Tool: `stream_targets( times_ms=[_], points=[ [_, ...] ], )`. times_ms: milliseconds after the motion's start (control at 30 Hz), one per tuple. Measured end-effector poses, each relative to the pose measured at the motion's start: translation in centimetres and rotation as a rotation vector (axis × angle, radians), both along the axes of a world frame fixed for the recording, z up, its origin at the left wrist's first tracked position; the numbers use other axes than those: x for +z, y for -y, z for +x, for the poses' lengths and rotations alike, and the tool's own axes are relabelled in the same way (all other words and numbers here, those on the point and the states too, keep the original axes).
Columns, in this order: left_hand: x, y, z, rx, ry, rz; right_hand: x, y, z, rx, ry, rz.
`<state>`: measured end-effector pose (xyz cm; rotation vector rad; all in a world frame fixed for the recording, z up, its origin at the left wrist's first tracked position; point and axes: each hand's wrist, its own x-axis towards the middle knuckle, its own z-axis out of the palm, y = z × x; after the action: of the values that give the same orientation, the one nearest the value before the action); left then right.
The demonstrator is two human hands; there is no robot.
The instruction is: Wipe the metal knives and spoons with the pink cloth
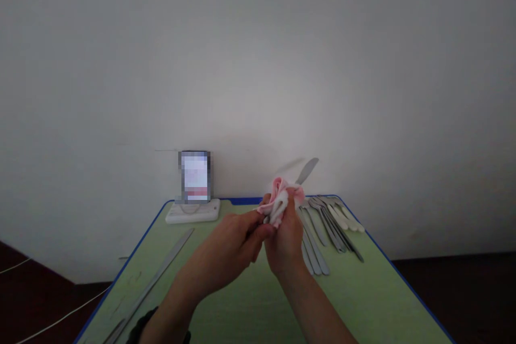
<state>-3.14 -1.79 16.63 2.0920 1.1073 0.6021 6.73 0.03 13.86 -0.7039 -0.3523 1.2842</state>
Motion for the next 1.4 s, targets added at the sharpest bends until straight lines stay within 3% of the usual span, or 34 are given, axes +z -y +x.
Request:
stream_targets(
  times_ms=[233, 367, 433, 600, 700, 800, 933, 1033, 1167, 1400],
  points=[
    [-0.8, -0.2, 1.3, 0.002, 0.343, -0.161, 0.7, 0.1, 0.8, 0.000, -0.080, 0.019],
    [-0.5, -0.1, 0.4, -0.066, 0.438, -0.286, 1.5, 0.1, 1.9, 0.094, -0.041, 0.096],
    [0.2, 0.2, -0.6, -0.080, 0.362, -0.293, 1.7, -0.4, 2.9, 0.109, -0.047, 0.121],
    [1.6, 1.2, -1.9, -0.055, -0.109, -0.055, 1.3, -1.8, 4.5, -0.051, -0.065, 0.195],
    [1.2, 1.6, -1.2, 0.000, -0.298, 0.070, 0.6, -1.9, 3.5, -0.129, -0.025, 0.081],
    [0.4, 1.5, -0.3, 0.069, -0.421, 0.156, -0.1, -1.2, 1.6, -0.107, -0.010, 0.013],
    [0.0, 1.1, -0.3, 0.138, -0.488, 0.198, -0.8, 0.0, -0.6, 0.055, 0.043, 0.009],
    [0.0, 0.7, -1.0, 0.095, -0.530, 0.201, -1.0, 0.3, -0.9, 0.140, 0.055, 0.008],
    [0.2, 0.7, -2.5, -0.051, -0.534, 0.108, -0.4, -0.6, 0.9, 0.069, 0.020, 0.032],
    [1.0, 0.7, -4.8, -0.066, -0.422, 0.061, 1.1, -2.4, 5.9, -0.079, -0.147, 0.141]
  ],
)
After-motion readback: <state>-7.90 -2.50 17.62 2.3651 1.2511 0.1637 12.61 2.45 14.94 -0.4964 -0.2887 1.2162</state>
